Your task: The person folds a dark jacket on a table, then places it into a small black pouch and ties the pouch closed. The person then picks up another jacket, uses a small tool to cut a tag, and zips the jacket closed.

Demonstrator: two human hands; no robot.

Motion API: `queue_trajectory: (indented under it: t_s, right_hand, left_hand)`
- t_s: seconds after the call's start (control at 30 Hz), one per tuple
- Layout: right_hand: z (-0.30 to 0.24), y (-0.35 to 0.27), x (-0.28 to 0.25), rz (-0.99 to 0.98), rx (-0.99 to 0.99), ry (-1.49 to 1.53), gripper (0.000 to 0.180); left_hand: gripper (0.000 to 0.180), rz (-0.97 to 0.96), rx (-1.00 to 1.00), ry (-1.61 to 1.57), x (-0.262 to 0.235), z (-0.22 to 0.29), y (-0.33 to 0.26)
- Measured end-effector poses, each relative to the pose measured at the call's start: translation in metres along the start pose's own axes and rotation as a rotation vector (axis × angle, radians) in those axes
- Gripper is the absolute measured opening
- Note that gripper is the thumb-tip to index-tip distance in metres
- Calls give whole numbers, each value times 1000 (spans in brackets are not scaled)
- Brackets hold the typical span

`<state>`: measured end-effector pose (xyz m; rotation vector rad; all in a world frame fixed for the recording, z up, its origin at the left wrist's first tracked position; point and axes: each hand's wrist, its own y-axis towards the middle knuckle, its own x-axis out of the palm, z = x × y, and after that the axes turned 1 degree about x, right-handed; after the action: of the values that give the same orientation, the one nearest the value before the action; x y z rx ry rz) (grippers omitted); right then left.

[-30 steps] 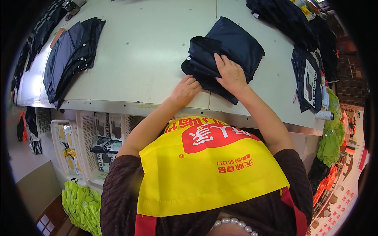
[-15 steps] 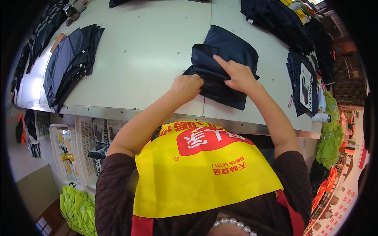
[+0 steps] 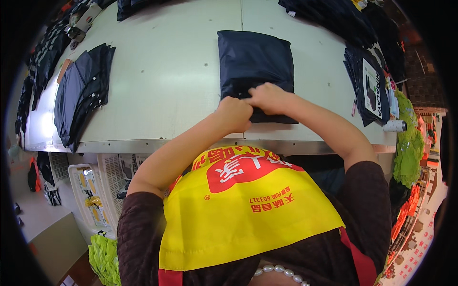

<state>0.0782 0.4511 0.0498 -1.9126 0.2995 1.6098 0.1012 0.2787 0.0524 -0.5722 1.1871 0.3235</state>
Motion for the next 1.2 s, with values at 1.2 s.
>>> queue_trajectory:
  t_s: [1.2]
  right_hand:
    - [24, -60, 12, -198, 456, 532, 18]
  left_hand:
    - [29, 376, -13, -47, 0, -2, -17]
